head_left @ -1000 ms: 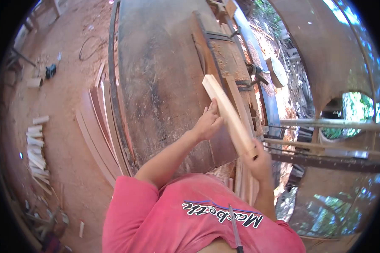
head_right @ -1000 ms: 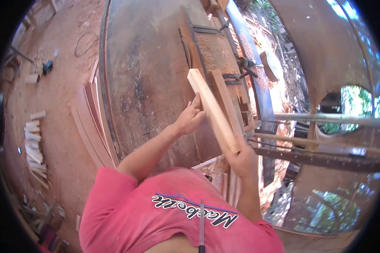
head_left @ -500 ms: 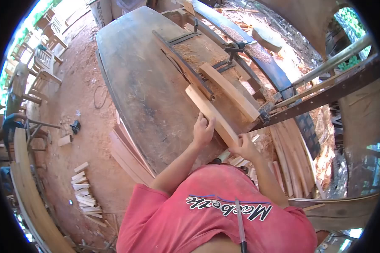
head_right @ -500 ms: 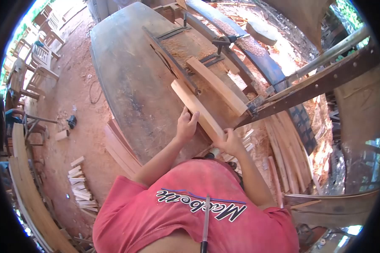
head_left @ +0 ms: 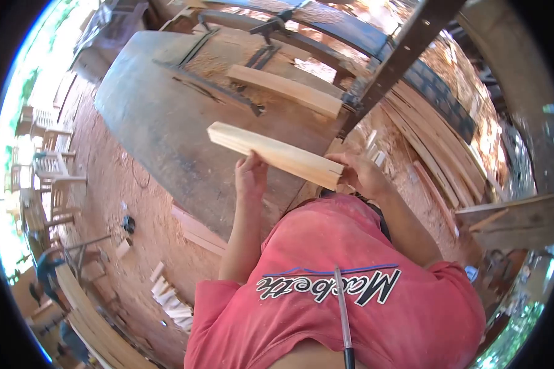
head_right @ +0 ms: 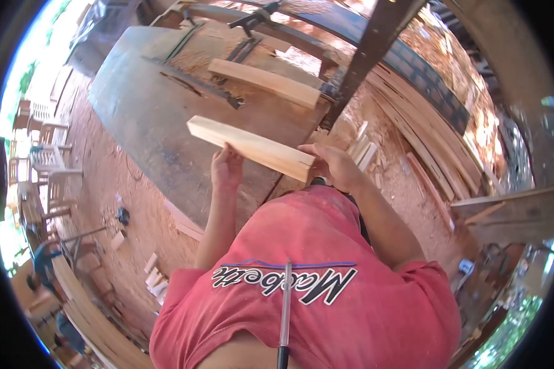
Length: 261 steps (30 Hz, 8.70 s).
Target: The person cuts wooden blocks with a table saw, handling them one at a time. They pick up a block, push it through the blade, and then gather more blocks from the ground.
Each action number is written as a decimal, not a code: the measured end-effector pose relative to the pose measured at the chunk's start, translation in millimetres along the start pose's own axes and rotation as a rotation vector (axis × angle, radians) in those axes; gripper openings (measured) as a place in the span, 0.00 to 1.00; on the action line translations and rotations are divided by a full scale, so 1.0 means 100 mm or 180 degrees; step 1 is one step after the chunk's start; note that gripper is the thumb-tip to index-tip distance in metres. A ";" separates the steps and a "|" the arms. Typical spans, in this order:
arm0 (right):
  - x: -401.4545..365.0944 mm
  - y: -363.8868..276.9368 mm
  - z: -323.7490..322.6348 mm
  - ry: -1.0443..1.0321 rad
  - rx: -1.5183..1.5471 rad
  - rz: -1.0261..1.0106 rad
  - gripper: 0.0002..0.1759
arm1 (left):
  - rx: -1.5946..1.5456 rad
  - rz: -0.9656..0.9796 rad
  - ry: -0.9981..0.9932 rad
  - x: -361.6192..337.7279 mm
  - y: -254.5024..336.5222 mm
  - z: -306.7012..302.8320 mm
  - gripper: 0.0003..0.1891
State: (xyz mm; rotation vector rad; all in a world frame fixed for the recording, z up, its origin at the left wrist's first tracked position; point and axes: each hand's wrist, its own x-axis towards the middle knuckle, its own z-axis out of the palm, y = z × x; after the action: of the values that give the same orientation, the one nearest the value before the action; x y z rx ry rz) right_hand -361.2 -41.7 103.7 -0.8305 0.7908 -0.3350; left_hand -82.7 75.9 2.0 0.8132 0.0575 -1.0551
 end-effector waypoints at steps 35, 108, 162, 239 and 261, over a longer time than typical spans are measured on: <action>-1.12 1.87 -2.81 0.2172 -0.2316 0.2742 0.22 | 0.7030 0.2489 -0.2013 0.85 -0.46 1.47 0.12; 0.64 -0.06 0.75 -0.0260 -0.5602 -0.0977 0.40 | 0.3971 0.1278 -0.0255 0.72 0.22 0.29 0.23; 1.25 -0.19 1.04 -0.0626 -0.5955 -0.0959 0.43 | 0.4832 0.1282 -0.0311 1.06 0.68 0.30 0.23; 0.64 -0.21 0.98 0.0399 -0.5085 -0.1407 0.43 | 0.5082 0.2377 -0.0544 0.67 0.45 0.13 0.17; 0.53 0.13 0.60 0.0482 -0.4529 -0.0979 0.27 | 0.4832 0.1271 0.0354 0.20 -0.01 0.63 0.20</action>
State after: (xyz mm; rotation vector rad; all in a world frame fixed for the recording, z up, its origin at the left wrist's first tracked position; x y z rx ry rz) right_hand -281.2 -31.1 92.7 -2.2926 1.0064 -0.0492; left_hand -93.4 21.9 38.0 2.1217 -0.8765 -0.5192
